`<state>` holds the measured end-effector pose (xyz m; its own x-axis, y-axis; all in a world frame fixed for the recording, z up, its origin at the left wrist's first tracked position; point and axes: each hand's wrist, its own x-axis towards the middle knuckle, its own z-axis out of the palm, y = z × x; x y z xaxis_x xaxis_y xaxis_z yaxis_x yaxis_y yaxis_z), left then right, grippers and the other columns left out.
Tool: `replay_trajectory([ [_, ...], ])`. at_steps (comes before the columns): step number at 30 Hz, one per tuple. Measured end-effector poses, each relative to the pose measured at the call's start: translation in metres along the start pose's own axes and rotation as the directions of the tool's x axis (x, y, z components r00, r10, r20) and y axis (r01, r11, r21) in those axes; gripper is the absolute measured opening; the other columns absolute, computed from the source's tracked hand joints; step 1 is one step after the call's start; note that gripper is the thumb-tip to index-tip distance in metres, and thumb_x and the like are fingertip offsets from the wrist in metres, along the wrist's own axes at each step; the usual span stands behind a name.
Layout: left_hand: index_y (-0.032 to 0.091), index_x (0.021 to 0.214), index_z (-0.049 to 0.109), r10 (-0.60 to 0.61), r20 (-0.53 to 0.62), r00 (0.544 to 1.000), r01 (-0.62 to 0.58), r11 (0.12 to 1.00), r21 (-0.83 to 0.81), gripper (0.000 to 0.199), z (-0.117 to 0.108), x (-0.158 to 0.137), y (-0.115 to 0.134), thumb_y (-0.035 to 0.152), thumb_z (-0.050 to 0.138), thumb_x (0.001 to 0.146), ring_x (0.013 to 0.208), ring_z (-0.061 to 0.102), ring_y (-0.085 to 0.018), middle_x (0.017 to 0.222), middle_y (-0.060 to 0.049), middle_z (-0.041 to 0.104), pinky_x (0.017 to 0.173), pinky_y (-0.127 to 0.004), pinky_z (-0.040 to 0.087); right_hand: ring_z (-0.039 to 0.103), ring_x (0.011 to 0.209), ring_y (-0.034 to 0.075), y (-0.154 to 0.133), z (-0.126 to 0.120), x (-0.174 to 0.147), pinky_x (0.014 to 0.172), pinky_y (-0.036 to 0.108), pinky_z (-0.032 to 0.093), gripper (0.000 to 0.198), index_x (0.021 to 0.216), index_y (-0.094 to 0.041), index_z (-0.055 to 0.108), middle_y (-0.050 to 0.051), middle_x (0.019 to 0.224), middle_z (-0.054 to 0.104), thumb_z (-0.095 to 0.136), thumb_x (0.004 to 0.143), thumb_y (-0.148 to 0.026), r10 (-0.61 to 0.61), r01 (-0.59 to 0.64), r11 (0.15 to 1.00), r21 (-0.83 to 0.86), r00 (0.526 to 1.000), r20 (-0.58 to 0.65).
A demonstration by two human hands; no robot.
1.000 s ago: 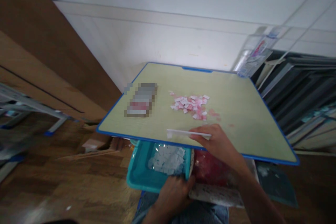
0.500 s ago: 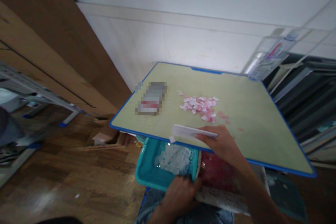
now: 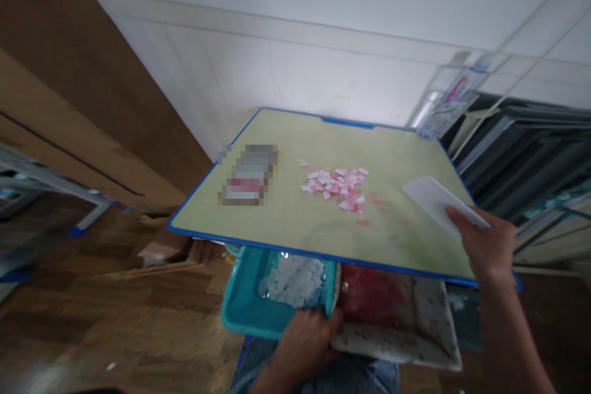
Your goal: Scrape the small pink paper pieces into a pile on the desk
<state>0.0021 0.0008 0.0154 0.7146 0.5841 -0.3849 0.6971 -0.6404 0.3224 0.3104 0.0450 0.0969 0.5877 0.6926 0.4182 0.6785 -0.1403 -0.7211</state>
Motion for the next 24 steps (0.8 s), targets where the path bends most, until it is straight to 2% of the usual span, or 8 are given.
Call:
replay_trajectory([
  [3,0.020,0.103,0.047,-0.012,0.003,1.000,0.012,1.000,-0.003,0.027,-0.001,0.000,0.000,0.027,0.050,0.076,0.074,0.055,-0.025,0.081,-0.008,0.059,0.063,-0.032,0.040,0.059,0.056,0.019,0.012,0.003,0.002,0.044,0.026,0.043,0.038,0.082,-0.010,0.068,0.007,0.069,0.067,0.060,0.064,-0.042,0.033,-0.037,0.997,-0.069,0.997,-0.066],
  [6,0.020,0.103,0.047,-0.010,-0.007,1.000,0.010,1.000,-0.002,0.028,0.000,0.000,0.000,0.030,0.050,0.078,0.074,0.055,-0.026,0.081,-0.008,0.059,0.063,-0.034,0.040,0.060,0.058,0.020,-0.005,0.012,-0.007,0.047,0.027,0.046,0.034,0.081,-0.010,0.068,0.008,0.068,0.068,0.056,0.069,-0.040,-0.038,0.043,0.997,-0.059,0.995,0.089],
  [9,0.021,0.104,0.047,-0.013,-0.006,1.000,0.013,1.000,0.006,0.028,0.002,0.000,0.000,0.030,0.050,0.077,0.073,0.055,-0.026,0.081,-0.008,0.059,0.062,-0.034,0.040,0.061,0.057,0.019,-0.025,0.019,-0.013,0.047,0.028,0.047,0.032,0.078,-0.013,0.069,0.007,0.069,0.069,0.055,0.069,-0.040,-0.109,0.108,0.994,0.018,0.962,0.249],
  [12,0.020,0.106,0.046,-0.022,0.004,1.000,0.022,1.000,0.014,0.030,0.002,0.000,0.000,0.030,0.049,0.078,0.076,0.054,-0.026,0.082,-0.009,0.058,0.064,-0.034,0.039,0.061,0.058,0.019,-0.030,0.025,-0.004,0.050,0.028,0.048,0.030,0.078,-0.014,0.069,0.006,0.072,0.069,0.057,0.068,-0.039,-0.132,0.121,0.991,0.061,0.962,0.238],
  [15,0.020,0.107,0.046,-0.020,0.007,1.000,0.020,1.000,0.011,0.032,0.003,0.000,-0.001,0.031,0.050,0.077,0.076,0.054,-0.026,0.083,-0.009,0.058,0.064,-0.034,0.039,0.063,0.065,0.021,-0.022,0.036,0.016,0.054,0.029,0.050,0.029,0.080,-0.013,0.069,0.006,0.076,0.070,0.056,0.070,-0.037,-0.144,0.121,0.987,0.110,0.962,0.234],
  [20,0.021,0.105,0.047,-0.016,-0.021,1.000,0.016,1.000,0.012,0.029,0.007,0.001,-0.002,0.029,0.051,0.077,0.075,0.054,-0.026,0.082,-0.008,0.058,0.064,-0.035,0.039,0.063,0.075,0.023,-0.014,0.046,0.033,0.066,0.034,0.050,0.029,0.083,-0.014,0.068,0.006,0.086,0.069,0.055,0.070,-0.036,-0.172,0.123,0.981,0.149,0.910,0.377],
  [24,0.020,0.105,0.047,-0.022,0.004,1.000,0.022,1.000,0.022,0.030,0.006,0.001,-0.001,0.031,0.051,0.077,0.076,0.054,-0.026,0.083,-0.009,0.058,0.065,-0.035,0.039,0.064,0.074,0.023,-0.020,0.028,0.031,0.066,0.032,0.051,0.025,0.080,-0.017,0.070,0.005,0.083,0.070,0.060,0.067,-0.035,-0.189,0.121,0.979,0.163,0.835,0.516],
])
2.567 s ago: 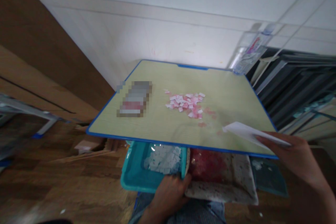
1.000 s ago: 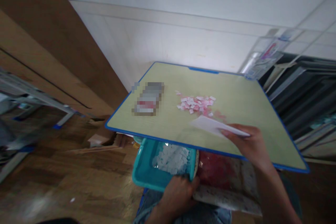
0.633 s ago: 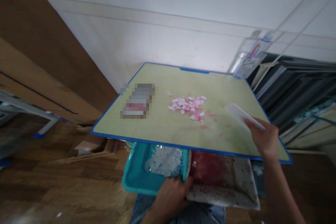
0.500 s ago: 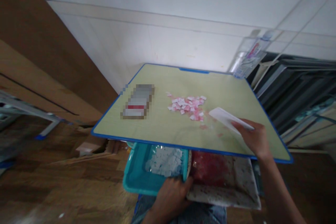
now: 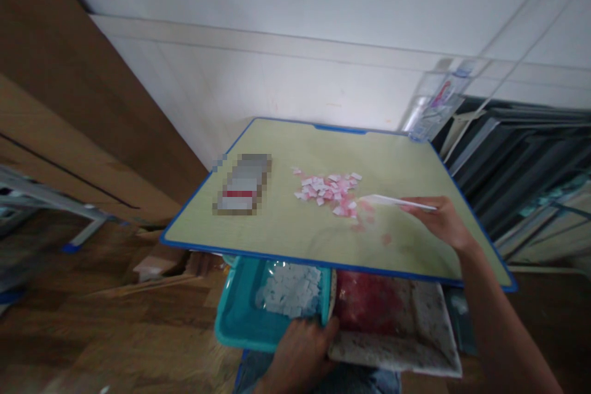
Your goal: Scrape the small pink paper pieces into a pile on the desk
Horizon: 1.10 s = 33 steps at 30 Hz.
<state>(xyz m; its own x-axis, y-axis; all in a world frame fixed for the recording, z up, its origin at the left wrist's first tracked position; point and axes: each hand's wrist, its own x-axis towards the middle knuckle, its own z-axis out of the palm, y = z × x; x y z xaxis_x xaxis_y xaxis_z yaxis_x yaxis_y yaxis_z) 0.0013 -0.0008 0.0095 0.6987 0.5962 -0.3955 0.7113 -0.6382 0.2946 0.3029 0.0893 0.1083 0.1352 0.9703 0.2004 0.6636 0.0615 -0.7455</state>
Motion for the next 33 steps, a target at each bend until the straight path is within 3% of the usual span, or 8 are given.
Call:
replay_trajectory([
  [4,0.020,0.105,0.047,0.008,-0.011,1.000,-0.008,0.999,-0.031,0.031,0.000,-0.001,0.000,0.030,0.051,0.077,0.075,0.054,-0.026,0.083,-0.009,0.059,0.064,-0.035,0.039,0.064,0.072,0.024,-0.003,-0.010,0.003,0.063,0.033,0.051,0.031,0.081,-0.013,0.069,0.008,0.082,0.070,0.059,0.067,-0.039,0.005,-0.007,1.000,-0.029,0.999,-0.054],
  [8,0.020,0.107,0.046,0.022,-0.035,0.999,-0.023,0.999,-0.027,0.033,0.004,-0.001,-0.002,0.028,0.053,0.075,0.075,0.054,-0.026,0.083,-0.009,0.059,0.064,-0.034,0.040,0.063,0.074,0.024,0.004,0.001,0.026,0.064,0.033,0.050,0.032,0.081,-0.014,0.069,0.007,0.084,0.069,0.056,0.069,-0.040,-0.015,0.012,1.000,-0.028,0.993,-0.120],
  [12,0.020,0.103,0.047,0.027,-0.044,0.999,-0.028,0.999,-0.021,0.030,0.005,0.000,-0.002,0.027,0.053,0.074,0.072,0.055,-0.026,0.080,-0.008,0.059,0.063,-0.034,0.041,0.063,0.073,0.024,0.007,0.008,0.031,0.064,0.034,0.050,0.031,0.078,-0.016,0.069,0.005,0.081,0.070,0.056,0.068,-0.042,-0.031,0.031,0.999,-0.012,0.998,-0.046],
  [18,0.020,0.102,0.048,0.030,-0.043,0.999,-0.031,0.999,-0.022,0.028,0.004,0.000,-0.002,0.028,0.052,0.075,0.070,0.055,-0.026,0.078,-0.008,0.060,0.062,-0.034,0.041,0.064,0.072,0.022,-0.003,-0.017,0.007,0.063,0.030,0.050,0.031,0.081,-0.015,0.070,0.007,0.082,0.070,0.060,0.066,-0.041,-0.020,0.021,1.000,-0.009,0.990,0.137],
  [24,0.020,0.106,0.048,0.032,-0.054,0.998,-0.033,0.999,-0.009,0.033,0.004,-0.001,-0.003,0.028,0.052,0.075,0.072,0.055,-0.028,0.080,-0.009,0.060,0.060,-0.035,0.041,0.063,0.069,0.023,0.000,-0.015,0.014,0.061,0.031,0.049,0.034,0.081,-0.016,0.070,0.006,0.080,0.070,0.059,0.066,-0.045,-0.044,0.046,0.999,-0.027,0.996,0.079],
  [28,0.019,0.108,0.047,0.036,-0.034,0.999,-0.037,0.999,-0.015,0.033,0.004,0.000,-0.003,0.026,0.050,0.076,0.071,0.056,-0.027,0.079,-0.009,0.061,0.061,-0.035,0.041,0.063,0.069,0.024,0.009,-0.009,0.012,0.059,0.031,0.050,0.036,0.083,-0.015,0.070,0.006,0.080,0.070,0.058,0.066,-0.046,-0.030,0.028,1.000,0.010,0.986,0.162],
  [33,0.020,0.107,0.048,0.033,-0.023,0.999,-0.033,0.999,-0.008,0.033,0.001,0.001,-0.003,0.028,0.051,0.075,0.073,0.055,-0.029,0.081,-0.010,0.060,0.061,-0.036,0.041,0.063,0.076,0.025,0.010,-0.020,-0.013,0.063,0.031,0.050,0.032,0.085,-0.018,0.069,0.005,0.085,0.069,0.058,0.068,-0.043,0.034,-0.038,0.999,0.017,0.978,0.204],
])
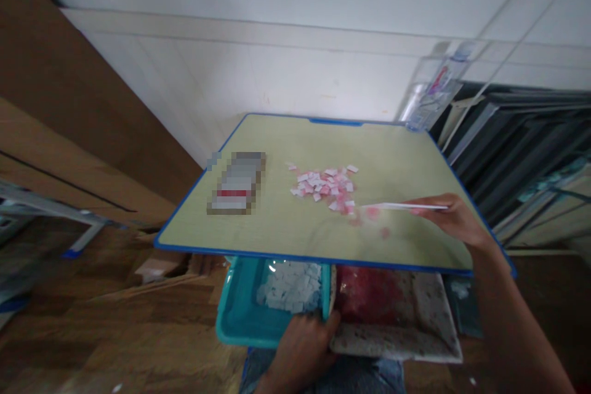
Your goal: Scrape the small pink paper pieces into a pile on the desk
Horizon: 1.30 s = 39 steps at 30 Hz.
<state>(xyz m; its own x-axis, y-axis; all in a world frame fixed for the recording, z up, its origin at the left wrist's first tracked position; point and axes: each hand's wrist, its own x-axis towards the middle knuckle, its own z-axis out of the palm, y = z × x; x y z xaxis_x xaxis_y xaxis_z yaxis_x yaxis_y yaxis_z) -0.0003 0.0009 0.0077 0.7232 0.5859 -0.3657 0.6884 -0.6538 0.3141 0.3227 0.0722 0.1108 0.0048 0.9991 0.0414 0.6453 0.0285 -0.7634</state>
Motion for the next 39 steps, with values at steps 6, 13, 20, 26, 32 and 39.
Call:
replay_trajectory([
  [6,0.020,0.108,0.047,-0.027,0.042,0.999,0.027,1.000,-0.010,0.034,-0.002,0.000,0.001,0.027,0.052,0.075,0.076,0.055,-0.027,0.083,-0.010,0.059,0.064,-0.036,0.040,0.063,0.080,0.023,-0.012,-0.007,-0.018,0.067,0.028,0.049,0.030,0.087,-0.019,0.069,0.005,0.089,0.069,0.056,0.072,-0.041,-0.015,0.007,0.999,0.047,0.984,0.175],
  [13,0.021,0.108,0.047,-0.034,0.027,0.999,0.034,0.999,0.012,0.034,0.001,0.000,0.001,0.029,0.052,0.076,0.075,0.055,-0.027,0.082,-0.009,0.059,0.064,-0.036,0.040,0.061,0.085,0.025,-0.030,0.006,-0.003,0.072,0.032,0.047,0.029,0.090,-0.019,0.067,0.007,0.092,0.068,0.053,0.074,-0.039,-0.115,0.102,0.990,0.094,0.982,0.151],
  [20,0.021,0.111,0.045,-0.007,-0.008,1.000,0.007,1.000,0.012,0.036,0.004,-0.001,-0.001,0.030,0.052,0.077,0.073,0.055,-0.028,0.081,-0.009,0.060,0.062,-0.036,0.041,0.062,0.081,0.025,-0.028,-0.004,-0.009,0.069,0.031,0.048,0.032,0.085,-0.017,0.069,0.007,0.087,0.069,0.055,0.072,-0.043,-0.080,0.052,0.992,0.117,0.967,0.243],
  [26,0.021,0.110,0.046,-0.015,-0.003,1.000,0.015,1.000,0.017,0.036,0.006,0.000,-0.001,0.030,0.052,0.076,0.073,0.055,-0.027,0.080,-0.009,0.060,0.062,-0.036,0.041,0.062,0.079,0.024,-0.027,-0.009,-0.012,0.068,0.030,0.047,0.027,0.084,-0.018,0.069,0.006,0.086,0.069,0.056,0.072,-0.039,-0.061,0.044,0.994,0.098,0.984,0.169],
  [32,0.020,0.112,0.045,-0.022,0.012,1.000,0.021,1.000,0.015,0.038,0.004,0.000,-0.001,0.031,0.052,0.076,0.074,0.055,-0.027,0.083,-0.010,0.059,0.063,-0.035,0.041,0.062,0.080,0.023,-0.031,0.001,-0.003,0.067,0.029,0.048,0.028,0.087,-0.019,0.068,0.005,0.088,0.069,0.055,0.073,-0.040,-0.104,0.086,0.992,0.096,0.975,0.199],
  [39,0.021,0.109,0.046,-0.034,0.042,0.999,0.033,0.999,0.007,0.034,0.000,-0.001,0.001,0.027,0.052,0.076,0.077,0.055,-0.026,0.084,-0.009,0.058,0.066,-0.035,0.040,0.062,0.081,0.024,-0.038,0.004,-0.007,0.070,0.030,0.048,0.031,0.087,-0.017,0.068,0.006,0.088,0.069,0.053,0.073,-0.042,-0.102,0.089,0.992,0.092,0.982,0.157],
])
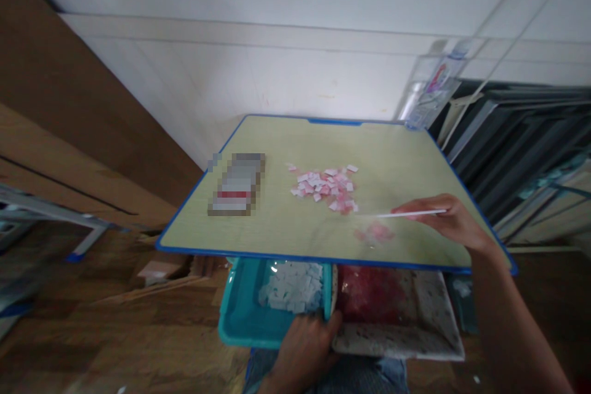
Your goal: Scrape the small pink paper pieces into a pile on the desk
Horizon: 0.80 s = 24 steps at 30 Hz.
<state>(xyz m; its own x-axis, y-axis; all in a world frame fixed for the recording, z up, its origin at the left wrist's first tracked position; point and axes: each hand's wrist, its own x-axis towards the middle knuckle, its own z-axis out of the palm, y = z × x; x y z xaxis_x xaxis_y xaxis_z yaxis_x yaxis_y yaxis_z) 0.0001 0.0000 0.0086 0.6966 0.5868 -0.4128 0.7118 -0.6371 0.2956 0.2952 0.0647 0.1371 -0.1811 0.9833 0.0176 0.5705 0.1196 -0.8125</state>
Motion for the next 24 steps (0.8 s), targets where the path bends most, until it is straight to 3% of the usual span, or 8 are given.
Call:
replay_trajectory([
  [6,0.021,0.107,0.047,0.000,-0.002,1.000,0.000,1.000,0.002,0.032,-0.001,0.000,0.001,0.027,0.051,0.076,0.075,0.055,-0.027,0.083,-0.009,0.059,0.064,-0.035,0.040,0.062,0.081,0.025,0.013,0.003,0.004,0.071,0.034,0.048,0.029,0.087,-0.018,0.068,0.008,0.089,0.069,0.056,0.072,-0.039,0.035,-0.036,0.998,0.054,0.999,0.004],
  [11,0.020,0.108,0.046,0.011,-0.014,1.000,-0.011,1.000,-0.004,0.033,0.001,-0.001,0.000,0.027,0.051,0.076,0.076,0.055,-0.027,0.084,-0.009,0.059,0.064,-0.035,0.040,0.061,0.088,0.025,0.010,0.008,0.012,0.078,0.034,0.047,0.029,0.087,-0.019,0.069,0.006,0.092,0.068,0.056,0.072,-0.040,-0.038,0.017,0.984,0.178,0.993,0.114],
  [15,0.021,0.111,0.045,0.023,-0.032,0.999,-0.023,1.000,0.009,0.036,0.003,0.000,-0.001,0.027,0.051,0.076,0.075,0.055,-0.028,0.084,-0.009,0.059,0.063,-0.036,0.041,0.061,0.087,0.023,0.012,0.008,0.014,0.077,0.033,0.047,0.026,0.089,-0.020,0.068,0.005,0.091,0.068,0.056,0.073,-0.036,-0.074,0.036,0.983,0.182,0.975,0.208],
  [24,0.021,0.112,0.045,0.006,-0.003,1.000,-0.006,1.000,-0.003,0.036,-0.004,-0.001,0.001,0.029,0.051,0.077,0.077,0.055,-0.028,0.086,-0.010,0.059,0.065,-0.036,0.040,0.061,0.089,0.025,0.009,0.005,-0.011,0.078,0.032,0.047,0.024,0.089,-0.024,0.069,0.004,0.092,0.068,0.055,0.073,-0.035,-0.028,-0.020,0.981,0.195,0.970,0.241],
])
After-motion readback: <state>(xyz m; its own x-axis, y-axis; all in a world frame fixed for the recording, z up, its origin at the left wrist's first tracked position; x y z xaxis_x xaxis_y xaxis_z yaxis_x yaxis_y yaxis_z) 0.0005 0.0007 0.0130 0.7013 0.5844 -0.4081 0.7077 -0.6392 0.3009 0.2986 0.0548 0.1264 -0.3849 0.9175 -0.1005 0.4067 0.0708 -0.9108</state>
